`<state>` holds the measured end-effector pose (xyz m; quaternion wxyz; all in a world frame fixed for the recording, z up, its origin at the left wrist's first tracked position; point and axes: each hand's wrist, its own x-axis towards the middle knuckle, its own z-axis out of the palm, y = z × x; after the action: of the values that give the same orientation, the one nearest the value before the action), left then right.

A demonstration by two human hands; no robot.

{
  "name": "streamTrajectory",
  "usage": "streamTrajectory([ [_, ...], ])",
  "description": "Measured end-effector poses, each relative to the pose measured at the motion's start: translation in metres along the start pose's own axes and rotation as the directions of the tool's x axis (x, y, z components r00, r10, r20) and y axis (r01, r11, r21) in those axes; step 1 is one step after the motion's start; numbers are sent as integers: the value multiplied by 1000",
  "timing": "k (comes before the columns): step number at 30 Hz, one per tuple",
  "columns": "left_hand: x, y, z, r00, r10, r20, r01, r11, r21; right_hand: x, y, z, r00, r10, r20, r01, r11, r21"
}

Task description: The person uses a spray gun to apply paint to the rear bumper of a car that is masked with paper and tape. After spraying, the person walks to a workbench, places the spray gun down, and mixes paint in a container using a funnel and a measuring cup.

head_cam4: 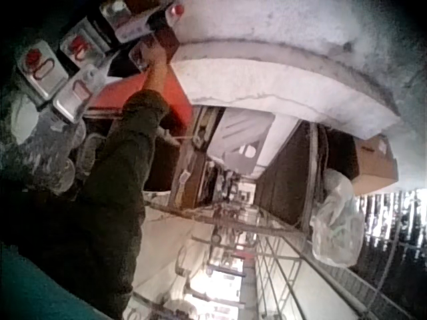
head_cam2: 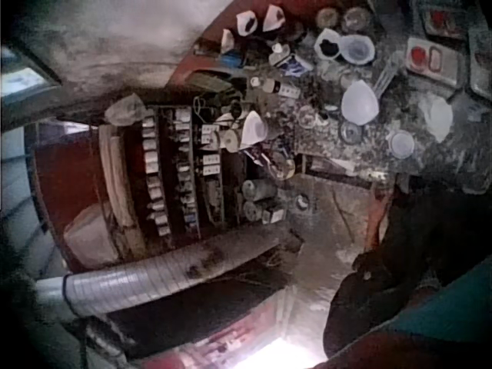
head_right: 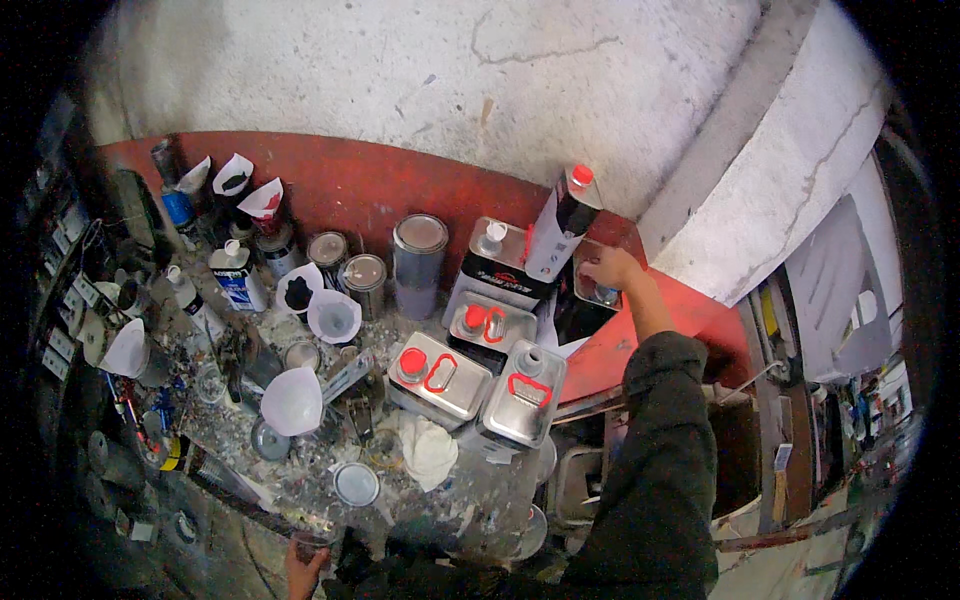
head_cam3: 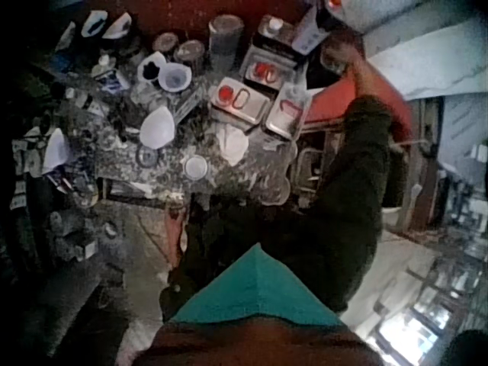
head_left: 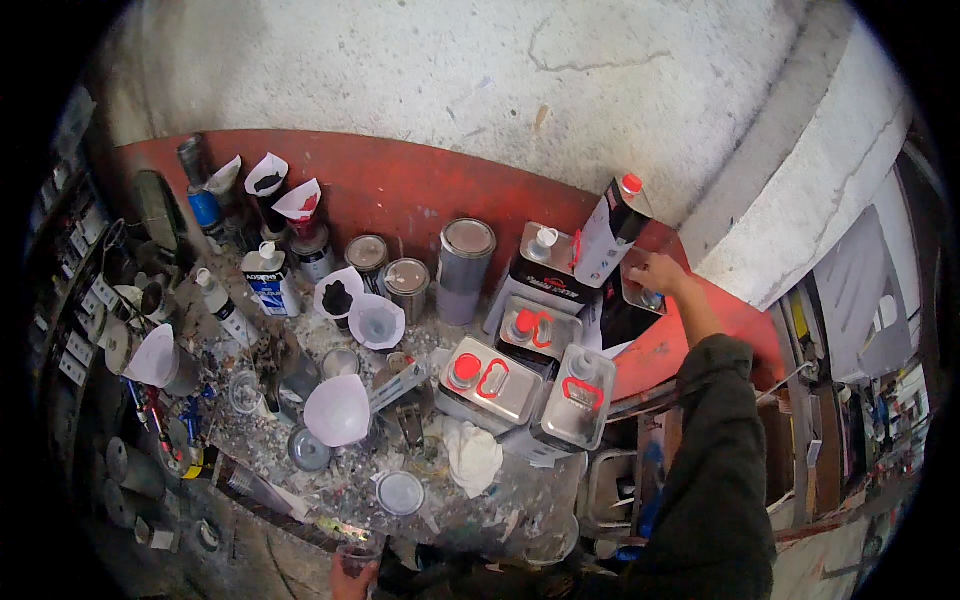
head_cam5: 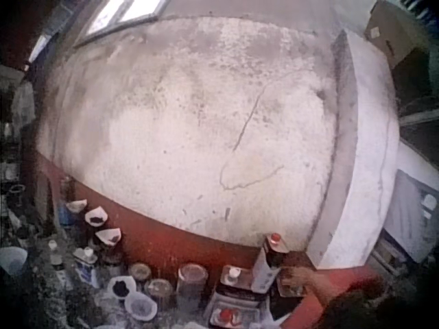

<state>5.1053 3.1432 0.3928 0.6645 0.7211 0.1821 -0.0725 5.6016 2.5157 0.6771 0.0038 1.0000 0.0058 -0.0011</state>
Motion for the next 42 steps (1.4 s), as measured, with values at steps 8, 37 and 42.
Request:
streamTrajectory([
  [8,-19,-100,-39,994,-3,-106,51,889,456,7,4,-8,997,76,-17,-75,997,26],
  [37,-4,74,-22,965,-227,129,207,967,148,-240,-61,-75,993,93,73,-112,935,336],
  [42,-4,89,-32,972,-169,165,113,946,304,-281,-82,-68,936,251,247,-350,736,579],
])
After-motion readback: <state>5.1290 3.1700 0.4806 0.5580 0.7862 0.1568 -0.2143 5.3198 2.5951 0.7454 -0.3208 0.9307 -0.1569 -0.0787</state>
